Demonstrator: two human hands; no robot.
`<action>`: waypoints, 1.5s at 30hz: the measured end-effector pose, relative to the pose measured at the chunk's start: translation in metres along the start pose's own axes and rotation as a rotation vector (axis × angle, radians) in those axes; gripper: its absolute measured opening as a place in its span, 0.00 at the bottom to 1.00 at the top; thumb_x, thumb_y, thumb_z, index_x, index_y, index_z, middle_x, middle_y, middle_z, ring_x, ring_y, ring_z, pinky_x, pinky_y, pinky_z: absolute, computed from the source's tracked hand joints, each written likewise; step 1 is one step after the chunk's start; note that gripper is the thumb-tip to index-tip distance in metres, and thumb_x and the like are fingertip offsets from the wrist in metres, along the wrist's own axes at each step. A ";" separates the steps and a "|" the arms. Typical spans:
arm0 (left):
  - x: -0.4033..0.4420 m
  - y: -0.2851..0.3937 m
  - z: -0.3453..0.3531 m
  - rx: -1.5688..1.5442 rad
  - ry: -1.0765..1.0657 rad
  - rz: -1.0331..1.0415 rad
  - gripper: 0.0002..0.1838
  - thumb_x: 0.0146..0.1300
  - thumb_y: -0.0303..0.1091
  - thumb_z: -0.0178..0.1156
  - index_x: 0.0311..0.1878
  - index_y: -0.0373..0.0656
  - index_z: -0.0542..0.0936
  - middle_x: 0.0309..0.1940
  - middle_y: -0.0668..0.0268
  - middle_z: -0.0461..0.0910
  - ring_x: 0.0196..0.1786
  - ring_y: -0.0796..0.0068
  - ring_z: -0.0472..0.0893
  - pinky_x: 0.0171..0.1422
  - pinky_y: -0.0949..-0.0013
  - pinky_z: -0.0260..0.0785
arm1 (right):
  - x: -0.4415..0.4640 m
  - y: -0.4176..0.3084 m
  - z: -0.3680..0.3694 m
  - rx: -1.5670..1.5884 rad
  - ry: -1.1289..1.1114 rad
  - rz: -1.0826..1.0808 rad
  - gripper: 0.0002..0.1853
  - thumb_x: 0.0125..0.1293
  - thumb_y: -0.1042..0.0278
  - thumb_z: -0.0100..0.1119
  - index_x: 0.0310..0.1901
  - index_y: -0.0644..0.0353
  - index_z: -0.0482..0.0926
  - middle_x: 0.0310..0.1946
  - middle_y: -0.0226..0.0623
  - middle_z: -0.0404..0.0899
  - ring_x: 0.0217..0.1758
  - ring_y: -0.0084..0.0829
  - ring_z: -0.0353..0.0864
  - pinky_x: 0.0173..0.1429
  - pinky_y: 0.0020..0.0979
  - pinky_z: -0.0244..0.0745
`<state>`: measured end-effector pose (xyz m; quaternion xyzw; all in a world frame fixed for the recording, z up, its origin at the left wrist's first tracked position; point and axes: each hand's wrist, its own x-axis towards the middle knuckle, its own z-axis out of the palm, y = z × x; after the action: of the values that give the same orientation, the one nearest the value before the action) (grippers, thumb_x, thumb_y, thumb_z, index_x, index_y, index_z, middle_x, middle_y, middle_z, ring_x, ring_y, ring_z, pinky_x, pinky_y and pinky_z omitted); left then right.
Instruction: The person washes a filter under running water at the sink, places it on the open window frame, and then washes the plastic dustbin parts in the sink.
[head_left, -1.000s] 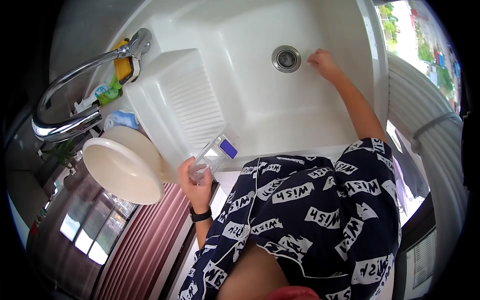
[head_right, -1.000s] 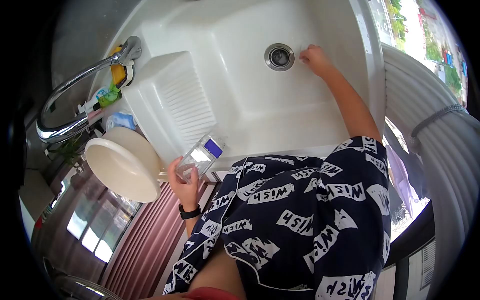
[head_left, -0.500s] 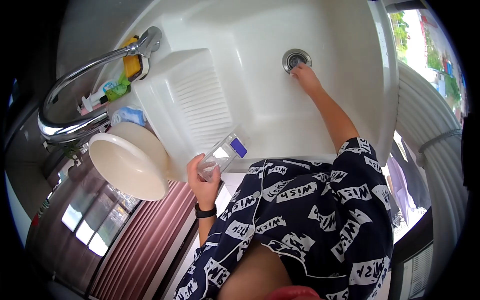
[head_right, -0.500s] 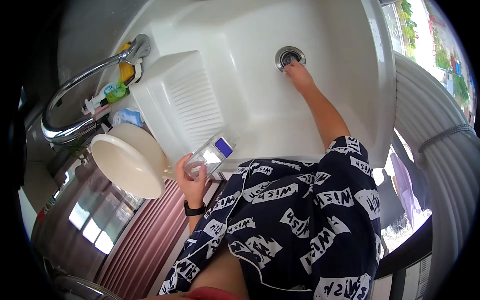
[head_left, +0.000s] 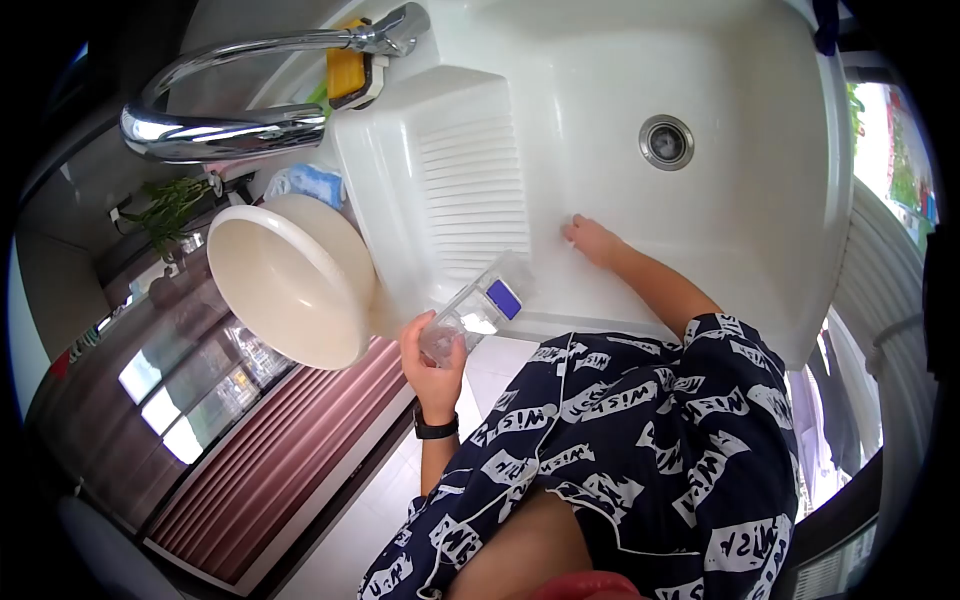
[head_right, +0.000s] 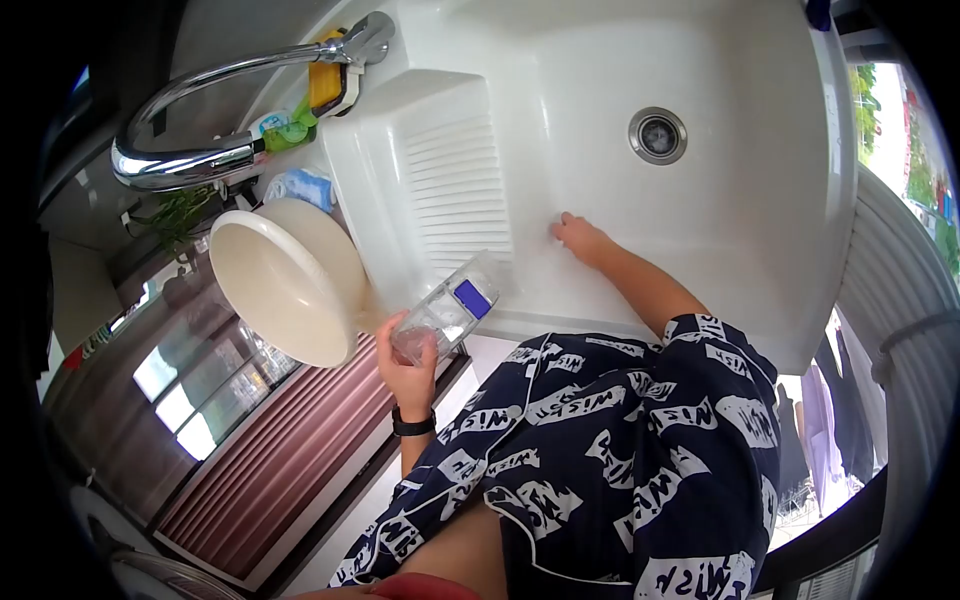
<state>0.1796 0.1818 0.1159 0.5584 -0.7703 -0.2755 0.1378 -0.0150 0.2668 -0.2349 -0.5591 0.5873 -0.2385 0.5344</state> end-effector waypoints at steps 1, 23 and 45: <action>-0.002 0.000 -0.001 0.005 0.003 -0.006 0.26 0.52 0.24 0.71 0.56 0.38 0.77 0.53 0.56 0.78 0.56 0.59 0.78 0.62 0.62 0.70 | 0.008 0.002 -0.006 -0.077 0.059 -0.008 0.13 0.63 0.77 0.58 0.50 0.56 0.75 0.49 0.44 0.71 0.52 0.48 0.77 0.55 0.43 0.77; -0.013 -0.009 0.001 -0.257 0.053 0.092 0.28 0.52 0.21 0.71 0.58 0.38 0.77 0.53 0.56 0.76 0.46 0.64 0.82 0.50 0.67 0.77 | -0.070 0.002 -0.178 -0.001 0.697 0.326 0.11 0.63 0.70 0.64 0.46 0.60 0.77 0.35 0.42 0.80 0.39 0.35 0.83 0.40 0.37 0.77; -0.015 -0.046 -0.008 -0.375 0.127 0.147 0.27 0.54 0.23 0.71 0.59 0.38 0.76 0.51 0.58 0.76 0.38 0.69 0.82 0.48 0.66 0.74 | -0.149 -0.025 -0.175 1.045 0.824 0.389 0.08 0.65 0.74 0.64 0.45 0.63 0.80 0.39 0.33 0.80 0.47 0.26 0.79 0.47 0.28 0.78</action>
<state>0.2251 0.1830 0.0970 0.4813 -0.7342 -0.3675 0.3070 -0.1909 0.3402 -0.1041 0.0231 0.6400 -0.5830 0.5000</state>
